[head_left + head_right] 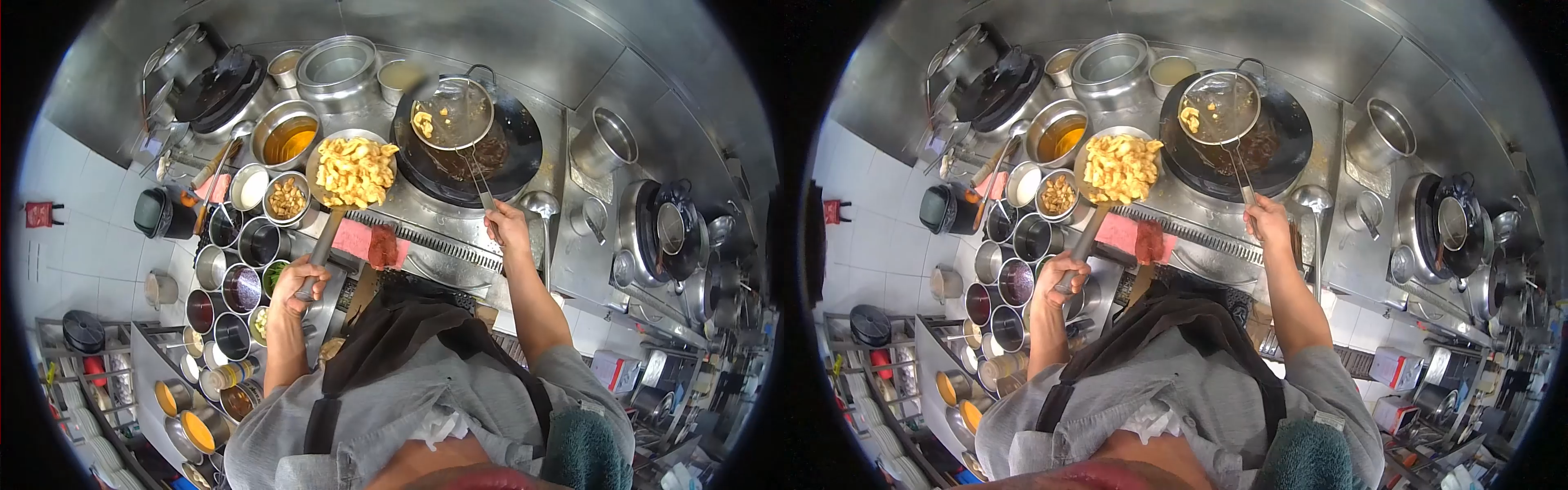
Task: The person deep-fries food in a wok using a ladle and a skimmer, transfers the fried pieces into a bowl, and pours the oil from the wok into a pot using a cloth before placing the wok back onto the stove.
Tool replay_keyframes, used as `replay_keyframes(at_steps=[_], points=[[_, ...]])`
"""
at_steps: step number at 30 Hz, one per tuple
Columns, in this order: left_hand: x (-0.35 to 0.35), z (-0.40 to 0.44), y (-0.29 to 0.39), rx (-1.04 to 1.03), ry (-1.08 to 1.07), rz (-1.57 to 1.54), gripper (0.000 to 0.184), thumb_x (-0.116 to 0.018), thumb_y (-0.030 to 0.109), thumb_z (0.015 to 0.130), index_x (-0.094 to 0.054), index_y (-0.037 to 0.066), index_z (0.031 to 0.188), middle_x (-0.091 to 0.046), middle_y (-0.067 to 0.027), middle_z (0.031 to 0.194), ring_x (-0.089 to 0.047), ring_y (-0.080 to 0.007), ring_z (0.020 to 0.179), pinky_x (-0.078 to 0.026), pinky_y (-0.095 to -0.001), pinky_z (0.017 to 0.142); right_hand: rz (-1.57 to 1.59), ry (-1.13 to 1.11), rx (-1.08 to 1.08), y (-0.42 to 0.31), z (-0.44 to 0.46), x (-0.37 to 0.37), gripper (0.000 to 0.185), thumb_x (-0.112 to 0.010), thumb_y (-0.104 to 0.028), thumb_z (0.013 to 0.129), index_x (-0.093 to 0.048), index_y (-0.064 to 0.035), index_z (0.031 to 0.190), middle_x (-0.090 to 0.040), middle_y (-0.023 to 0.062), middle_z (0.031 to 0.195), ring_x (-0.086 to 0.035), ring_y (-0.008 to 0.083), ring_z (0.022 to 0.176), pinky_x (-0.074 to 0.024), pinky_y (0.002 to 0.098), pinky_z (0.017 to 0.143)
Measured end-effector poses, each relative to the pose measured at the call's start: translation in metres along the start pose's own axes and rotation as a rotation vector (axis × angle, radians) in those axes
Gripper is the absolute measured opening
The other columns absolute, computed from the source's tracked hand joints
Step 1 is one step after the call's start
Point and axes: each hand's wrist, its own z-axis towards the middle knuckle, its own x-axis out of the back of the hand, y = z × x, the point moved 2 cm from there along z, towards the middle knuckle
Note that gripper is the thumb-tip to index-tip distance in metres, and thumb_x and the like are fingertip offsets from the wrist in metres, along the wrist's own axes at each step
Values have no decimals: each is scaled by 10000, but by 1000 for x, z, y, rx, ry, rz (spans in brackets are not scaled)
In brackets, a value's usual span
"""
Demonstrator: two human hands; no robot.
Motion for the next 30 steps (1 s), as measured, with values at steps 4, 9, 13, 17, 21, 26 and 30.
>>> replay_keyframes(at_steps=[4,9,13,17,21,26,30], points=[[12,8,-14,8,-12,12,285,-544,28,762,-443,-55,1015,-494,-91,669,-482,-128,444,-400,-241,340,23,-81,-4,-20,-20,-5,311,-546,-31,820,-549,58,1118,-552,43,600,-399,78,337,-242,205,299],[14,14,-16,19,-29,46,232,-525,20,765,-444,-44,973,-493,-89,666,-475,-118,450,-403,-231,349,18,-80,30,-29,-33,-4,324,-553,-40,820,-556,54,1129,-556,41,607,-395,74,342,-242,201,309],[12,17,-13,18,-31,30,210,-519,14,766,-443,-44,954,-485,-91,655,-477,-124,454,-402,-231,350,37,-65,35,-31,-38,0,344,-553,-34,808,-549,57,1140,-561,42,611,-390,78,345,-237,207,316],[26,33,-23,26,-2,-19,228,-528,10,774,-423,-26,974,-492,-106,685,-473,-129,449,-397,-233,346,71,-2,1,-16,-40,13,295,-548,-39,808,-546,67,1084,-564,60,622,-398,85,346,-235,210,309],[37,62,-33,45,-12,-97,237,-535,8,779,-419,0,986,-501,-111,707,-472,-121,456,-390,-232,350,99,119,-46,0,-43,27,234,-549,-48,805,-544,77,1003,-566,72,616,-411,96,346,-238,217,302],[59,98,-48,95,-33,-157,173,-516,34,803,-433,5,953,-507,-102,708,-479,-116,470,-398,-227,367,18,134,-82,16,-29,41,243,-558,-61,800,-540,89,990,-574,81,610,-423,110,348,-246,220,300],[66,111,-50,95,-75,-89,101,-538,27,785,-454,21,842,-514,-74,661,-491,-117,444,-413,-233,365,-35,149,-121,15,-17,41,241,-568,-82,795,-551,77,975,-590,90,631,-454,124,362,-273,229,310]])
